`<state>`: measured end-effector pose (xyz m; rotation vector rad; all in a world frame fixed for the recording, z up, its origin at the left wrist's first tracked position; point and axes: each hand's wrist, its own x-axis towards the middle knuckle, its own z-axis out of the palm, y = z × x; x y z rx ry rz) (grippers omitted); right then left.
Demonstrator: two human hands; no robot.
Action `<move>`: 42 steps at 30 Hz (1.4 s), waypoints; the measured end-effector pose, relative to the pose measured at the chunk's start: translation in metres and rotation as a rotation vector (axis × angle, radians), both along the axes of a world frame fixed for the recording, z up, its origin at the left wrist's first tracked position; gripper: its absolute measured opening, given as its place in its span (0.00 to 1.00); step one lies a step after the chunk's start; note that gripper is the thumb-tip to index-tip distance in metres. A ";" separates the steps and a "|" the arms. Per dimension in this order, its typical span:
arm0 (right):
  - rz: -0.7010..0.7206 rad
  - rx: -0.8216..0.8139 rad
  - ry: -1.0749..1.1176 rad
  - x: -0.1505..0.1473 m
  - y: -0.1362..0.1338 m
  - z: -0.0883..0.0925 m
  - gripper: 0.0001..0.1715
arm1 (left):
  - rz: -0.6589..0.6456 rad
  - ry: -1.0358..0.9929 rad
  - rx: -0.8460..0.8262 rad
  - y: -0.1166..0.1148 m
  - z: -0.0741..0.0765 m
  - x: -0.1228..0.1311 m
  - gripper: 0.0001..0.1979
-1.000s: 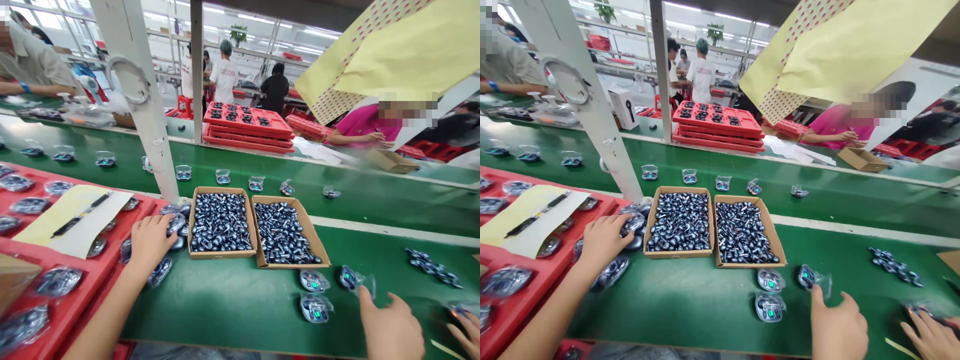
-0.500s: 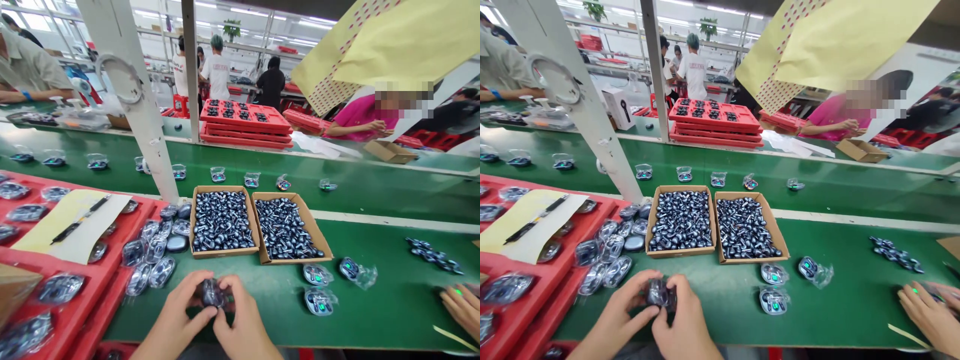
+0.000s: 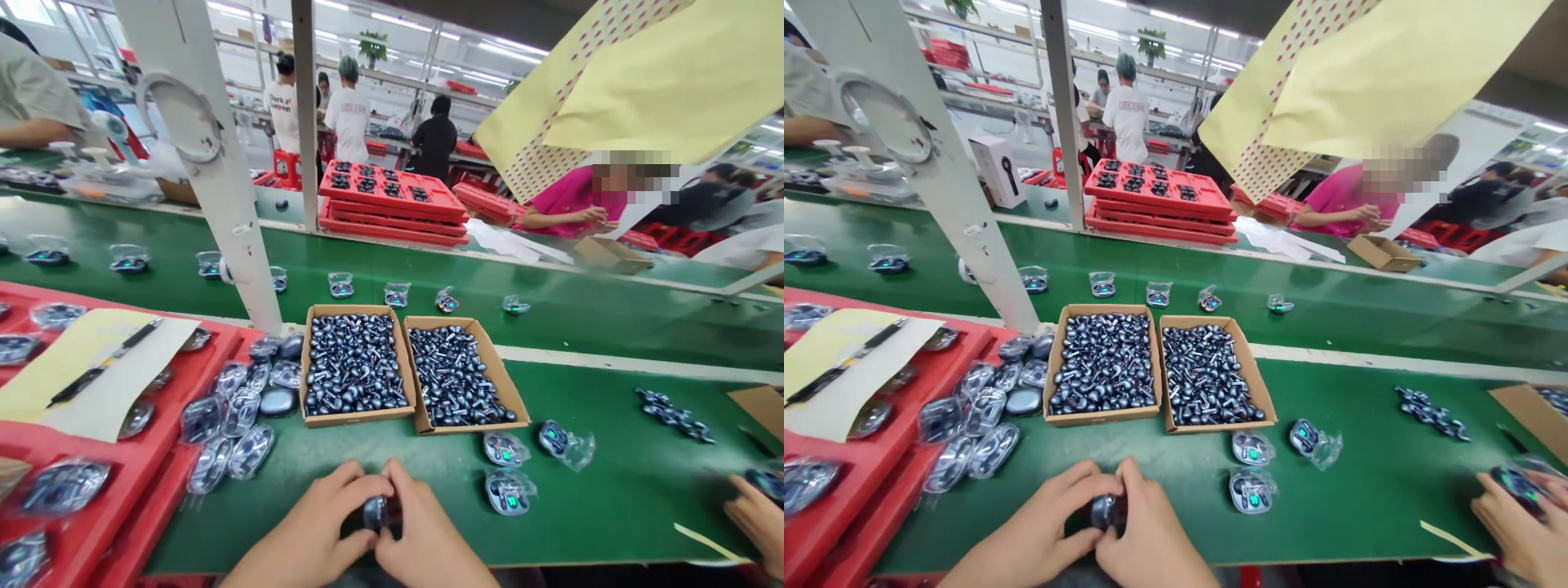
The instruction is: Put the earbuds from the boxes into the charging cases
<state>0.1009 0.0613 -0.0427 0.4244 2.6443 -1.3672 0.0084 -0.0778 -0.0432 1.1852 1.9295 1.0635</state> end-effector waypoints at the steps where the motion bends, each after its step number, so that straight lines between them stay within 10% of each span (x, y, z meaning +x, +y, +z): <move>1: -0.009 0.024 0.008 -0.002 0.002 -0.002 0.16 | -0.010 -0.001 0.006 0.001 -0.003 -0.001 0.24; 9: -0.089 0.122 0.136 -0.024 0.021 -0.028 0.15 | 0.015 0.070 0.063 0.008 -0.032 -0.005 0.21; 15: 0.056 0.356 0.110 -0.019 0.037 -0.002 0.08 | 0.109 0.451 -0.037 0.012 -0.013 -0.001 0.17; 21: -0.143 0.686 0.049 -0.066 0.115 0.021 0.16 | 0.253 0.576 -0.084 0.054 0.022 -0.060 0.13; 29: -0.085 0.766 -0.083 -0.114 0.129 -0.016 0.09 | 0.257 0.606 -0.334 0.114 -0.011 -0.111 0.04; 36: -0.131 0.803 -0.168 -0.108 0.137 -0.022 0.13 | 0.235 0.519 -0.146 0.086 0.011 -0.107 0.12; 42: -0.158 0.820 -0.188 -0.108 0.136 -0.021 0.12 | 0.265 0.187 0.083 0.023 0.021 -0.054 0.07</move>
